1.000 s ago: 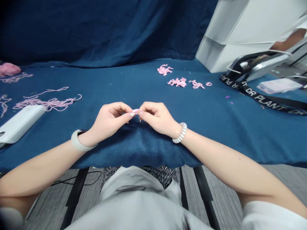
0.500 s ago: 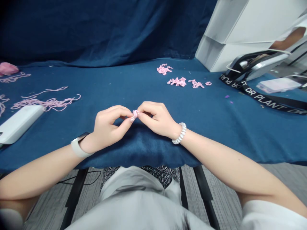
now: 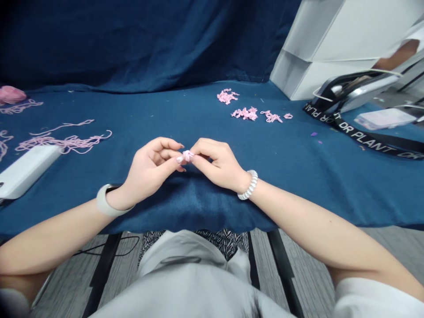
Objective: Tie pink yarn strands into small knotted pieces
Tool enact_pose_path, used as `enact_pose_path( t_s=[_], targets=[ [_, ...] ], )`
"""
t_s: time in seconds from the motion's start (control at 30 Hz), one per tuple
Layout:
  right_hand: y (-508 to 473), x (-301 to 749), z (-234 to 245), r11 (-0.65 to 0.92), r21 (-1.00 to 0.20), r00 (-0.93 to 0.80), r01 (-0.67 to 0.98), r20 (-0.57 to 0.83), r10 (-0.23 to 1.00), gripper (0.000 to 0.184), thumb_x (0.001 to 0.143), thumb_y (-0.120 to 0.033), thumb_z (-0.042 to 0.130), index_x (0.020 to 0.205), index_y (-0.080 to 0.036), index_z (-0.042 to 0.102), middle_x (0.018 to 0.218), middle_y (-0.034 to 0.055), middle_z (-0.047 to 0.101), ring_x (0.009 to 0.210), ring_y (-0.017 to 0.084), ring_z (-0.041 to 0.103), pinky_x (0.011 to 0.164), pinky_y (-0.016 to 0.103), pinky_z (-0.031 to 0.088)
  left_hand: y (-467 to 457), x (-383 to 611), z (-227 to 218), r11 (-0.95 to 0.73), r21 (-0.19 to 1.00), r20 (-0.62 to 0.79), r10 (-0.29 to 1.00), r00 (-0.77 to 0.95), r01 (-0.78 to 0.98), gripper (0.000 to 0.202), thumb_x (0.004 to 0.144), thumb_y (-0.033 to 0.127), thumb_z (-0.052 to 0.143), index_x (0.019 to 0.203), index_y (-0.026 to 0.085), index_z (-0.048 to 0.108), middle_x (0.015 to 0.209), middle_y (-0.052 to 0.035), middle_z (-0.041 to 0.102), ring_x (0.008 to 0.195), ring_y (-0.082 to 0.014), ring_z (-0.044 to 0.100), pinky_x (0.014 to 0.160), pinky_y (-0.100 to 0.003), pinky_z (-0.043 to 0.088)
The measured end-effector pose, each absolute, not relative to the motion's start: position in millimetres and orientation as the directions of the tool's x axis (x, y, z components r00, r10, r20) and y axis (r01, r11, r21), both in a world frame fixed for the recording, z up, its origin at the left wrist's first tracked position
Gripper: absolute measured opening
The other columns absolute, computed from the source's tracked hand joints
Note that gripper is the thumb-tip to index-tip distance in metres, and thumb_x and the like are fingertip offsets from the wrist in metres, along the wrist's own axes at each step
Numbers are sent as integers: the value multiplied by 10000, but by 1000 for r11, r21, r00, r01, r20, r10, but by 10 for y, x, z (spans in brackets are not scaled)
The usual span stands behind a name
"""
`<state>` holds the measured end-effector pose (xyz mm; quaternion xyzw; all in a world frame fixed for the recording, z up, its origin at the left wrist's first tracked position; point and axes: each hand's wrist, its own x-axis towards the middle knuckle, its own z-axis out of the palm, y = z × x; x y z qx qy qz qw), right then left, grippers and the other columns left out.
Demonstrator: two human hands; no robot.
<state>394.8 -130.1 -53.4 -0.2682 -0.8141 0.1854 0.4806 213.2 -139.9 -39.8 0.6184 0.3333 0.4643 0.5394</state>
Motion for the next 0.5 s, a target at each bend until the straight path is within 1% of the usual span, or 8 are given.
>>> enact_pose_path(
  t_s=[0.1,0.17,0.27,0.4,0.5],
  targets=[
    [-1305,3950,-532,782,-574,-388,242,682,620,119,876,-172,564,785,-126,626,754,54,635,690,118,577,659,267,452,-1405,2137,-394,-121,981,171,907,384,-151,314,764,270,703,1015,122,586,795,-36,692,720,-91,661,677,-178,566],
    [-1305,3953,-530,781,-582,-390,225,681,620,113,877,-168,564,793,-132,631,759,49,638,691,115,576,659,266,452,-1408,2136,-397,-86,979,154,903,401,-182,294,767,268,702,1005,118,617,819,-43,698,763,-101,671,685,-179,574],
    [-1304,3960,-525,776,-596,-392,206,676,624,102,877,-164,568,807,-143,639,769,40,643,691,109,574,655,261,449,-1398,2129,-413,-50,976,136,898,418,-210,245,771,254,698,970,120,650,826,-40,702,766,-97,673,683,-171,575],
    [-1303,3963,-520,771,-607,-394,191,672,627,108,878,-168,569,799,-146,638,763,38,635,684,106,565,642,258,441,-1384,2121,-424,-47,973,143,893,427,-227,222,784,263,685,961,131,667,834,-35,707,763,-95,674,686,-175,578],
    [-1300,3959,-520,770,-609,-398,190,669,627,117,879,-181,570,786,-143,630,759,43,635,685,111,566,643,263,443,-1390,2126,-406,-82,980,151,898,412,-180,246,772,276,697,960,119,668,840,-49,711,752,-101,677,683,-176,577]
  ],
)
